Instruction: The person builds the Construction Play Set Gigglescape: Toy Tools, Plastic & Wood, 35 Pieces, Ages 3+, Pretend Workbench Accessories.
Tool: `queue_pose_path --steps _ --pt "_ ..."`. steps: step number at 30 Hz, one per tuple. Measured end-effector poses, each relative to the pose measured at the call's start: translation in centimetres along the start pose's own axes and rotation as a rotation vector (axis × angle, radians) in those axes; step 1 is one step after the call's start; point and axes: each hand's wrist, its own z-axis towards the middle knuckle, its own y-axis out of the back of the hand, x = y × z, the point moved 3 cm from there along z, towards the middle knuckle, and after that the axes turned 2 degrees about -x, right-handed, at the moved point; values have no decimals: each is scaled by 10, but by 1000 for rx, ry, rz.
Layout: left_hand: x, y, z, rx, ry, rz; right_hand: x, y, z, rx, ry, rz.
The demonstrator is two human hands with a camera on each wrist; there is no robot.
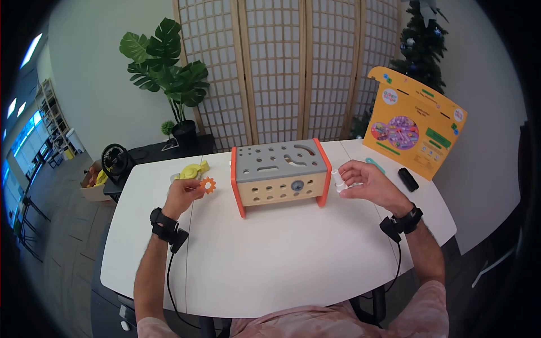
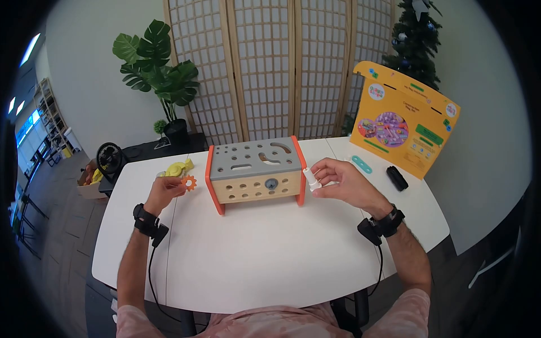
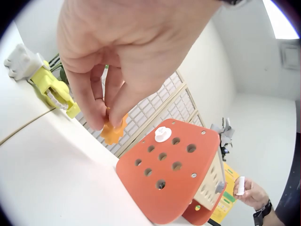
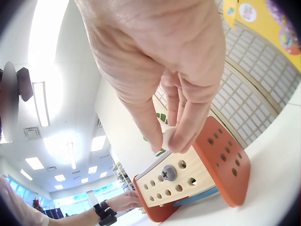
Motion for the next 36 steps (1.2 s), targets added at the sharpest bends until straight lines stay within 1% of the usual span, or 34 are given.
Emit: queue_pose_path --steps 1,2,4,6,8,10,11,14,16,18,20,21,22,24,29,31,32,34,36 --pt "-9 0 -4 -34 -4 -69 2 -1 -1 -7 21 8" --pt "-14 0 -6 -32 -2 -69 4 -2 -2 -7 18 9" --pt "-28 4 -9 -74 -131 -113 9 -5 -4 -18 4 -10" --pt "-54 3 -16 -63 -160 -111 14 -10 -5 -11 5 -16" --pt "-74 3 -23 -111 -233 -179 14 -14 -5 -4 9 -23" --pt "-90 0 -29 -97 -248 -196 13 -20 -3 77 129 -36" --pt "-97 -2 -31 -81 -263 -213 14 -23 -3 78 130 -37" --pt "-115 -13 -40 -46 -316 -133 13 -32 -4 108 104 38" --pt "-126 -24 -45 -23 -331 -107 5 -36 -1 182 118 -19" --pt "-131 -37 -48 -2 -346 -81 14 -42 -3 198 112 -76" --pt "-138 -51 -51 42 -431 -4 18 -50 -3 215 107 -132" --pt "-145 -58 -56 33 -436 61 17 -55 -3 226 129 -105" --pt "-147 -65 -56 32 -437 60 16 -59 -3 237 151 -77" --pt "-148 -77 -57 64 -475 88 14 -65 -1 254 148 -65" --pt "-149 -95 -57 100 -463 125 9 -76 4 306 119 2" --pt "-148 -98 -55 86 -492 137 7 -79 6 367 105 114" --pt "-148 -99 -55 87 -491 137 7 -80 6 368 104 114" --pt "-148 -101 -54 100 -465 128 7 -83 5 418 47 334" --pt "-149 -101 -55 103 -462 135 14 -83 2 435 17 363"
